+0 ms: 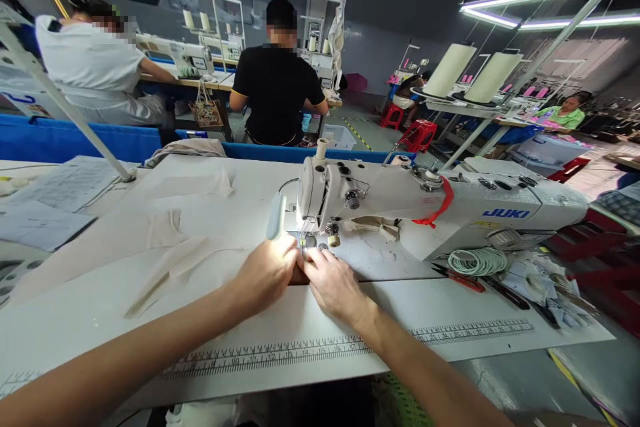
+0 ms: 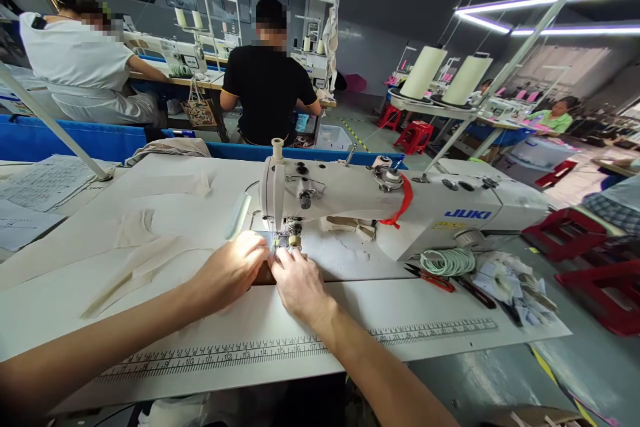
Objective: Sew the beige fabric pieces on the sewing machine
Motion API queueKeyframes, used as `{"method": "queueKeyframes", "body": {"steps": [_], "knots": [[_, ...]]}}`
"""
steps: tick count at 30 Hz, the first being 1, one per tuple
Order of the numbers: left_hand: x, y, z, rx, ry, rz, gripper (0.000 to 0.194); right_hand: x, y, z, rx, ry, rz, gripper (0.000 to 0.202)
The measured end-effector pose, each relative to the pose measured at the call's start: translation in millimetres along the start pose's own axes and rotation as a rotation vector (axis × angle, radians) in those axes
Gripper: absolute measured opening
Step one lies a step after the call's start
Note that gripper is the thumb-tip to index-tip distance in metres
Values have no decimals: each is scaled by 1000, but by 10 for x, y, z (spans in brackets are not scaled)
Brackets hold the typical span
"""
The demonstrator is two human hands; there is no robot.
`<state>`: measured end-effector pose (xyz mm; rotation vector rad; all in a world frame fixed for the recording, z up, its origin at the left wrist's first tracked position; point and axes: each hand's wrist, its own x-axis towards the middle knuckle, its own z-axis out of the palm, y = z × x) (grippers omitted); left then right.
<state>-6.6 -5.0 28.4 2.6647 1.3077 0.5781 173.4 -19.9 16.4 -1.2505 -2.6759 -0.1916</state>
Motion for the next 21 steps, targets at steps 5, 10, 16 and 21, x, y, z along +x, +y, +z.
{"method": "queueKeyframes", "body": {"steps": [5, 10, 16, 21], "knots": [[-223, 93, 129, 73, 31, 180, 29, -8, -23, 11, 6, 24, 21, 28], [-245, 41, 199, 122, 18, 182, 32, -27, -7, 9, 86, 58, 40, 31], [-126, -23, 224, 152, 49, 187, 29, -23, 134, 49, 105, 151, 236, 33], [-50, -37, 239, 251, 37, 209, 28, -61, 202, 73, 104, 186, 253, 29]]}}
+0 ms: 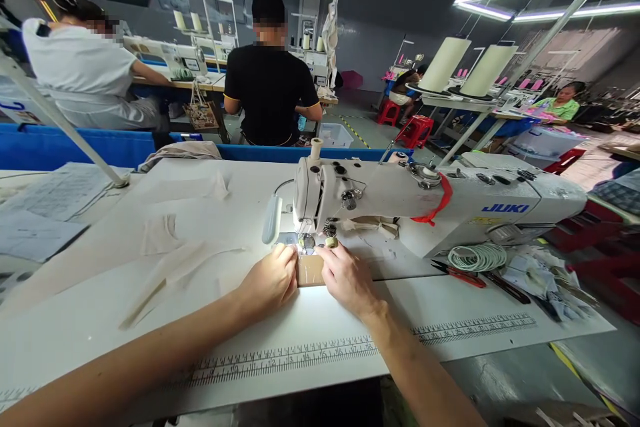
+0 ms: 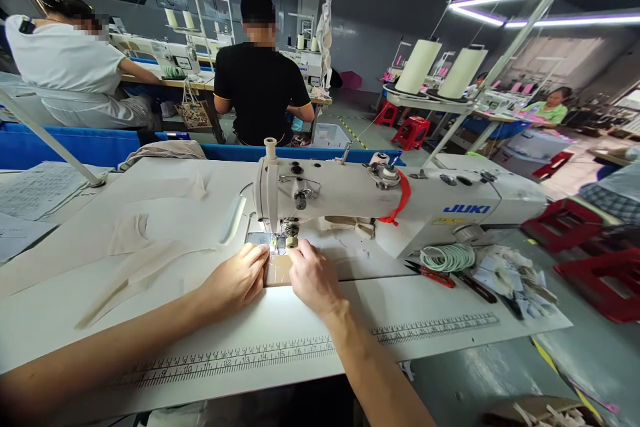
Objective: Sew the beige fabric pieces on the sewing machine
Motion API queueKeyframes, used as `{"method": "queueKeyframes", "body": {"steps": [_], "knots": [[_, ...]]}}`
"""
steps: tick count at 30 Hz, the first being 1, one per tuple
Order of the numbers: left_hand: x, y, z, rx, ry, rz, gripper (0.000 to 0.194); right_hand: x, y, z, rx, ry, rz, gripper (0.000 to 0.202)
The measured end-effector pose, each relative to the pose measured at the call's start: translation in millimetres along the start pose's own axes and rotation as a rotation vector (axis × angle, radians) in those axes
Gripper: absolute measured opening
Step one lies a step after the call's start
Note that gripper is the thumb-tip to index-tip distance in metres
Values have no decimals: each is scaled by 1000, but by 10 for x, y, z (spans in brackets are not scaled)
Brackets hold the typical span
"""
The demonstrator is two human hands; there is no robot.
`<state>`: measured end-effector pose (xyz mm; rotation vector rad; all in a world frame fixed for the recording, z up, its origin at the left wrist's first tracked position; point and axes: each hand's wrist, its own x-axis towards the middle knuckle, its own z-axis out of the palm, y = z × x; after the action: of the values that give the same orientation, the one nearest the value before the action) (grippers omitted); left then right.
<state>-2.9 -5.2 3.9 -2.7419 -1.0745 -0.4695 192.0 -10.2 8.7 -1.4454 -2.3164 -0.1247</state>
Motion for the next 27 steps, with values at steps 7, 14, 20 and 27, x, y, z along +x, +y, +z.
{"method": "queueKeyframes", "body": {"steps": [7, 14, 20, 27], "knots": [[42, 30, -6, 118, -41, 30, 27, -17, 9, 6, 24, -21, 0, 26], [29, 6, 49, 91, -15, 39, 28, 20, 12, 24, 90, -4, 65, 24], [40, -19, 30, 60, -18, 47, 29, 177, 147, 82, 186, 43, 144, 18], [36, -14, 22, 73, -33, 31, 26, 254, 233, 150, 264, 105, 166, 28]]}}
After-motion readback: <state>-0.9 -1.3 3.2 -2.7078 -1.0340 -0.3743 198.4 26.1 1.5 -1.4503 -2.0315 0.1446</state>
